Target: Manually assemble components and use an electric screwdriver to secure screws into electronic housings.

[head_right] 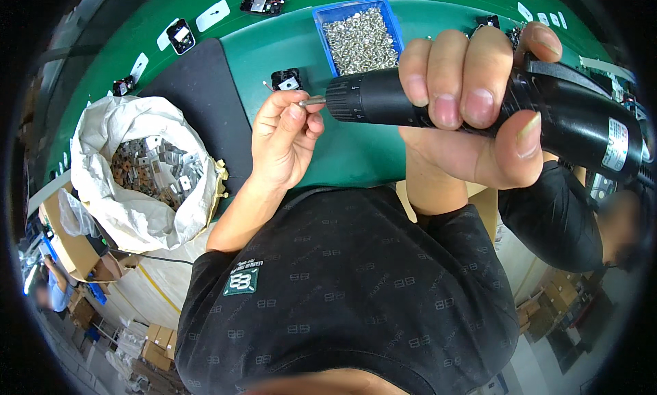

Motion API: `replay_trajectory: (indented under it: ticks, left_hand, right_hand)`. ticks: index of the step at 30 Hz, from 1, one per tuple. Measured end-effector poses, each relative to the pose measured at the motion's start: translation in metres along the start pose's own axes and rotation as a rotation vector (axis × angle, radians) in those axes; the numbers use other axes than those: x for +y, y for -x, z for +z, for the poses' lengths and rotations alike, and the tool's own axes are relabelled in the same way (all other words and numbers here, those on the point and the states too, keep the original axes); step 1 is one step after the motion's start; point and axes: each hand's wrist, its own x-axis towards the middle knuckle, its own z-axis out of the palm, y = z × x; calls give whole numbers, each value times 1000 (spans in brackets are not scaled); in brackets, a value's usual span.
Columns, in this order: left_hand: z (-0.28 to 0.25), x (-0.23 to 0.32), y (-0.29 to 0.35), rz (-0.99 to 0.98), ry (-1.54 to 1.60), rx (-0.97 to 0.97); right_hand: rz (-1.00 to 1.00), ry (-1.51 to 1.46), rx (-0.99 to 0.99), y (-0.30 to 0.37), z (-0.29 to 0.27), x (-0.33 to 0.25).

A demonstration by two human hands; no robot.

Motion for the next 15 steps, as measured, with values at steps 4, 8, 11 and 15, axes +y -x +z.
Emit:
replay_trajectory:
  ticks: [4,8,11,15]
  left_hand:
    - [2,0,0,-17,38,21]
    - [0,2,2,-40,-8,12]
    - [-4,7,4,-100,-90,13]
    - [-14,15,-2,31,-453,-73]
  right_hand:
    - [4,15,-9,0,0,-1]
    - [21,32,-50,-1,-4,-1]
    - [61,38,-215,-6,-8,5]
    - [58,21,-334,-6,-20,13]
